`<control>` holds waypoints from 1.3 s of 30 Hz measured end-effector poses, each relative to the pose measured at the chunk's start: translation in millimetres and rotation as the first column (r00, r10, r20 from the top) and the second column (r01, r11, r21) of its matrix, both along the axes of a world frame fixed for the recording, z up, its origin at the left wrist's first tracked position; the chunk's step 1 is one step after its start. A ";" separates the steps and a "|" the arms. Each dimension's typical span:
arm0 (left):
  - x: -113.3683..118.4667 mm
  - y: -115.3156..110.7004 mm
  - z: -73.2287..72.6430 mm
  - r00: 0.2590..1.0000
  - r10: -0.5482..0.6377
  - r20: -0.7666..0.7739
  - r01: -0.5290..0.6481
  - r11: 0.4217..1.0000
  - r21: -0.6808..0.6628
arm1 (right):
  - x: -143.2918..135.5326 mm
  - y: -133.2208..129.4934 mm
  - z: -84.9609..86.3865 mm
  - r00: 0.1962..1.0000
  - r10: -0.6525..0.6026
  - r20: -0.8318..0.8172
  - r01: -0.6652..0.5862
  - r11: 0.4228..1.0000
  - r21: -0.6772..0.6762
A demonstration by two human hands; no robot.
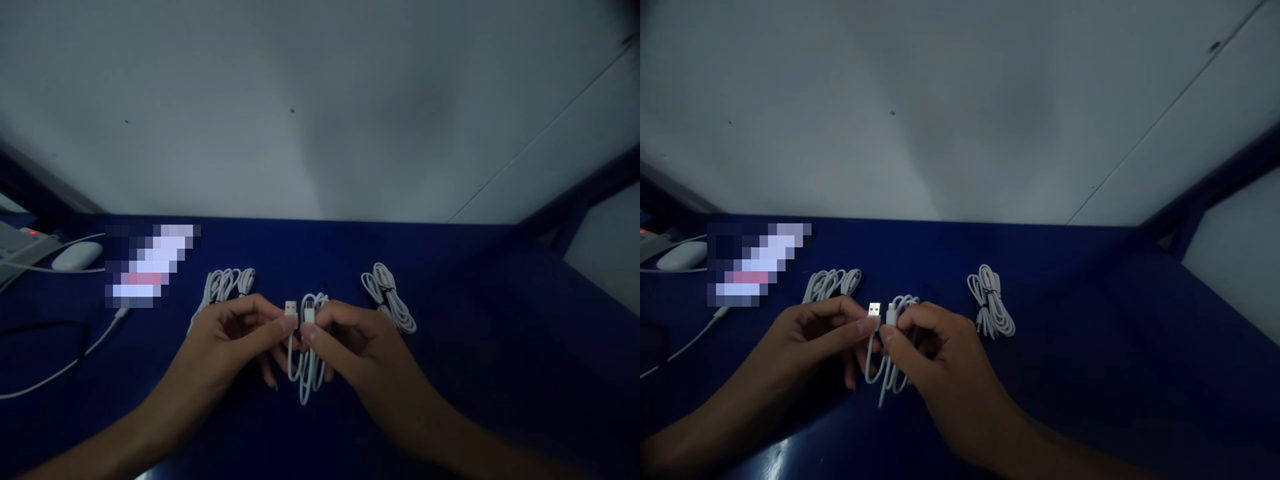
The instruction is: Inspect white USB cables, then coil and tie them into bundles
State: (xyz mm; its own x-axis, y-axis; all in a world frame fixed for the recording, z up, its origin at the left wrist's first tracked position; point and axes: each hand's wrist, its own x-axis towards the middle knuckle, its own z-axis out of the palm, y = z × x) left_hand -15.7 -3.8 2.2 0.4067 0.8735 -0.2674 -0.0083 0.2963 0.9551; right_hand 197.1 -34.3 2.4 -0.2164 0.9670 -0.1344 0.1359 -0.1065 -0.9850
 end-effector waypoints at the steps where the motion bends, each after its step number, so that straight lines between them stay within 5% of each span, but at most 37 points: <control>1: -0.1 -0.1 -0.3 1.000 0.002 -0.002 -0.002 1.000 0.004 | -0.1 -0.1 0.3 1.000 0.006 -0.002 -0.006 1.000 -0.004; 14: 3.9 -3.5 7.5 0.992 0.104 -0.066 -0.098 0.992 0.079 | 0.8 0.2 -2.2 0.996 0.038 -0.082 -0.043 0.998 -0.054; 20: 4.1 -4.8 11.7 0.993 0.011 -0.118 0.011 0.983 0.186 | 2.1 -1.2 -3.3 0.996 0.024 -0.085 -0.024 1.000 -0.002; 29: 2.5 1.5 1.0 0.999 0.002 0.037 -0.002 1.000 -0.008 | 5.4 -0.8 6.3 0.984 0.053 -0.169 -0.050 0.998 0.024; 39: 1.3 2.7 -3.8 0.999 0.000 0.040 0.000 1.000 0.006 | 7.6 3.3 5.3 0.961 0.090 -0.261 -0.097 0.995 -0.014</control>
State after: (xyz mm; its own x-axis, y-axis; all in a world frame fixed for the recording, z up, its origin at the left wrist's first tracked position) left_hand -14.4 -1.1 -1.6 0.4171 0.8749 -0.2459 -0.0468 0.2909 0.9556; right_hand 204.8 -31.1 7.7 -0.3368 0.9375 -0.0872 -0.1136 -0.1324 -0.9847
